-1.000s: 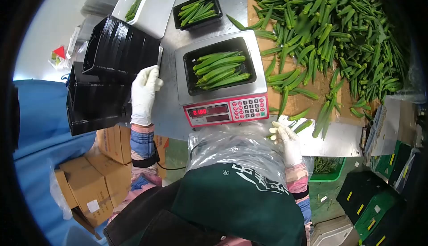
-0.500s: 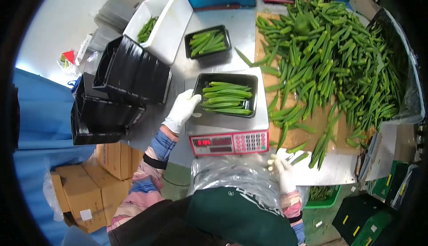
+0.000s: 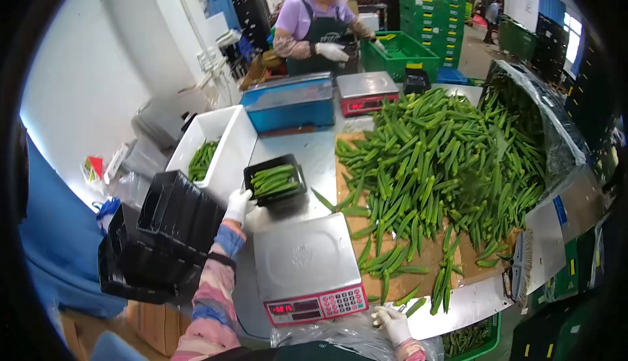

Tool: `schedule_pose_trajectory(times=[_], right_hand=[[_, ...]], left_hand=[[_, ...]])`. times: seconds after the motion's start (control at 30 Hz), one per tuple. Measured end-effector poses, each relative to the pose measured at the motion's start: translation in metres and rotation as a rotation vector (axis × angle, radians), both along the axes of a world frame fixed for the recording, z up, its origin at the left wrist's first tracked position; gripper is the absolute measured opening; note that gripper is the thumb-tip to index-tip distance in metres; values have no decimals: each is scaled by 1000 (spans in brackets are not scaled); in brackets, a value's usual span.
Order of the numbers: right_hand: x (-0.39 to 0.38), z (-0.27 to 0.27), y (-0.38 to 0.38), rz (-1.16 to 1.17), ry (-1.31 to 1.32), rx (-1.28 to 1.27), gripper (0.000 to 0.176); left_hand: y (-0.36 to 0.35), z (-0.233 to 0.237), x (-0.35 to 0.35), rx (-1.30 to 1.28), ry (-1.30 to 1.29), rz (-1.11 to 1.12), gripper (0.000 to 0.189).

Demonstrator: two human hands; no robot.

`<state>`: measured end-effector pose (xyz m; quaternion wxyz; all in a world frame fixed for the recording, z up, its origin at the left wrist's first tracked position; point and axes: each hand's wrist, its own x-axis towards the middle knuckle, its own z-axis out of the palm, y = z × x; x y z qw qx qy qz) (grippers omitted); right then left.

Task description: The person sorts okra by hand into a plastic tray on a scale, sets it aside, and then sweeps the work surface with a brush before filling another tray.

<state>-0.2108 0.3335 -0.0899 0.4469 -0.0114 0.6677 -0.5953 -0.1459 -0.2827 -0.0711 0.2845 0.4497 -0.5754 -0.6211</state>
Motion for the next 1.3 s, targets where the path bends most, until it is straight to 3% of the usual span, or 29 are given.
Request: schedule_pose_trajectory(times=[0.03, 0.07, 0.13, 0.17, 0.2, 0.27, 0.3, 0.33, 0.37, 0.4, 0.43, 0.5, 0.53, 0.57, 0.6, 0.67, 0.77, 0.8, 0.9, 1.03, 1.07, 1.17, 1.23, 1.3], right_hand=[[-2, -1, -2, -5, 18, 23, 27], [-2, -1, -3, -9, 32, 47, 28], [-2, -21, 4, 64, 193, 89, 29], [-2, -31, 4, 167, 365, 127, 30], [-2, -37, 8, 261, 536, 179, 31], [-1, -44, 14, 469, 729, 254, 32], [-1, -53, 14, 566, 837, 219, 29], [-1, -63, 13, 675, 945, 179, 26], [0, -70, 12, 793, 1052, 134, 23], [4, -70, 9, 842, 1120, 144, 25], [5, -69, 7, 911, 1139, 209, 25], [8, -56, 0, 1051, 1171, 335, 24], [11, -113, 4, 985, 1212, 361, 20], [12, -110, 4, 994, 1329, 345, 14], [10, -101, 5, 1000, 1445, 329, 10], [2, -68, 8, 982, 1575, 267, 11], [1, -91, 17, 863, 1546, 447, 17], [-2, -43, 20, 895, 1607, 427, 17], [-12, -65, 26, 828, 1608, 547, 16], [-22, -38, 29, 680, 1524, 371, 16], [-24, -36, 29, 646, 1440, 348, 19], [-22, -35, 30, 383, 1206, 214, 21], [-17, -29, 30, 232, 994, 291, 23], [-11, -18, 38, 34, 765, 117, 34]], left_hand=[[-3, -3, 4, -17, 9, 14, 24], [16, 17, 10, -48, -33, 25, 36], [20, 14, 32, -449, -168, -53, 52], [94, 110, 24, -141, -95, 53, 63], [72, 79, 38, -298, -38, 51, 61], [89, 96, 59, -728, 21, 95, 55], [140, 156, 59, -640, 78, 108, 50], [144, 171, 74, -902, -71, 129, 48], [139, 172, 85, -1176, -19, 220, 47], [152, 201, 100, -1535, -357, 330, 48], [149, 211, 117, -1687, -537, 430, 48], [140, 223, 148, -1741, -787, 518, 40], [127, 222, 166, -1508, -1004, 398, 36], [113, 216, 185, -1258, -1197, 278, 35], [102, 203, 196, -1492, -1027, 345, 32], [96, 208, 201, -1371, -963, 334, 32], [69, 205, 204, -1248, -880, 321, 33], [56, 203, 204, -1216, -854, 317, 34], [30, 208, 207, -931, -753, 261, 39], [11, 199, 219, -987, -604, 391, 40], [14, 200, 218, -985, -570, 437, 34], [15, 204, 218, -1126, -141, 657, 29], [89, 234, 189, -1297, -172, 627, 24], [162, 236, 149, -1436, -139, 487, 22]])
